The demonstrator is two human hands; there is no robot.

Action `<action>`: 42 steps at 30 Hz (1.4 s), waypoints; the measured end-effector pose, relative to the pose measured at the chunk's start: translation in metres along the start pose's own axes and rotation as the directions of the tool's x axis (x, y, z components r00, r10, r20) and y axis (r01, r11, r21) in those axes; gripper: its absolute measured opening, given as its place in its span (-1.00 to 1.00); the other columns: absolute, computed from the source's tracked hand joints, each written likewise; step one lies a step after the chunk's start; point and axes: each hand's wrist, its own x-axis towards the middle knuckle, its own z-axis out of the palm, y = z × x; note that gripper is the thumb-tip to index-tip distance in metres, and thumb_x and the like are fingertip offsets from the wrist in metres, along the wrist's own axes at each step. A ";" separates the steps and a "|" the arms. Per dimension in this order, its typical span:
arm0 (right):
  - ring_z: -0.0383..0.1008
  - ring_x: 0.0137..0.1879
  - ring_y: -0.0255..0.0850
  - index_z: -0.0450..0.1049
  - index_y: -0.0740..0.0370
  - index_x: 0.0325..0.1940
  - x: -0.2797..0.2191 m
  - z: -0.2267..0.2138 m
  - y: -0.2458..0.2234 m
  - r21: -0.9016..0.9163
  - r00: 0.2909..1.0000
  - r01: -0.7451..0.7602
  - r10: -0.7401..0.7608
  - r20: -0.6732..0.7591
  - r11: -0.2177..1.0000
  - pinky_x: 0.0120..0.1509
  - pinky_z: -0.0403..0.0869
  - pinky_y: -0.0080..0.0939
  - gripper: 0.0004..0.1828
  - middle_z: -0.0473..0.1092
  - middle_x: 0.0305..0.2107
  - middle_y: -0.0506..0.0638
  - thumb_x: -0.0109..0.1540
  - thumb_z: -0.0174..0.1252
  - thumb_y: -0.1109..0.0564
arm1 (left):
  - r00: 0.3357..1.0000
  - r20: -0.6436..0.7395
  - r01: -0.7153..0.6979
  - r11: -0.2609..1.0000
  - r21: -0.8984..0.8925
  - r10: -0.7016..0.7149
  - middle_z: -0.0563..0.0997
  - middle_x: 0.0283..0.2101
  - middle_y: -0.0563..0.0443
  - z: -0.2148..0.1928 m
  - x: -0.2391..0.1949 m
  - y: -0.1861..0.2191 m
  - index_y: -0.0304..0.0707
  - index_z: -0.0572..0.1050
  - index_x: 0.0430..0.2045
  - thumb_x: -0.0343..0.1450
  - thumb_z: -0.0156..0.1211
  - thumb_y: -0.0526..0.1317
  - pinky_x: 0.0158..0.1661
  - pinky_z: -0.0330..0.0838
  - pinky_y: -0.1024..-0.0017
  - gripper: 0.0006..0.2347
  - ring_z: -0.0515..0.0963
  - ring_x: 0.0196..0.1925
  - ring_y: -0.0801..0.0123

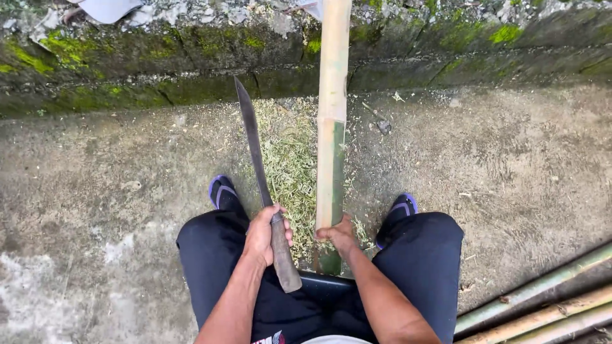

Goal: Scrape the outer layer of a bamboo pole using a machete.

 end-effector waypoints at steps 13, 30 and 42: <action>0.53 0.04 0.02 0.21 0.23 0.25 -0.055 0.028 -0.094 -0.550 0.954 -0.274 0.148 -0.262 0.789 0.27 0.49 -0.05 0.03 0.44 -0.08 0.13 -0.23 0.52 0.05 | 0.999 -0.039 0.000 0.994 0.105 0.004 0.48 -0.56 -0.01 0.004 0.004 -0.005 -0.25 0.44 -0.24 0.42 0.12 -0.09 -0.62 0.42 0.30 -0.78 0.47 -0.66 0.32; 0.45 0.22 0.10 0.25 0.40 0.37 0.031 -0.056 0.013 -0.160 0.987 -0.129 0.142 0.074 0.979 0.28 0.46 0.00 0.17 0.43 0.08 0.32 -0.25 0.64 0.13 | 1.000 -0.011 0.001 0.968 0.250 0.002 0.48 -0.55 0.01 0.009 0.006 -0.006 -0.26 0.44 -0.26 0.42 0.17 -0.12 -0.67 0.39 0.34 -0.80 0.46 -0.68 0.38; 0.36 0.32 0.05 0.11 0.15 0.43 0.023 -0.040 0.019 0.028 0.899 -0.348 0.325 0.294 0.937 0.44 0.28 0.13 0.16 0.44 0.12 0.15 -0.20 0.51 0.19 | 0.965 0.099 -0.247 0.968 0.041 0.242 0.55 -0.50 -0.07 0.004 0.000 0.012 -0.34 0.45 -0.07 0.35 0.06 -0.29 -0.52 0.51 0.30 -0.73 0.56 -0.58 0.27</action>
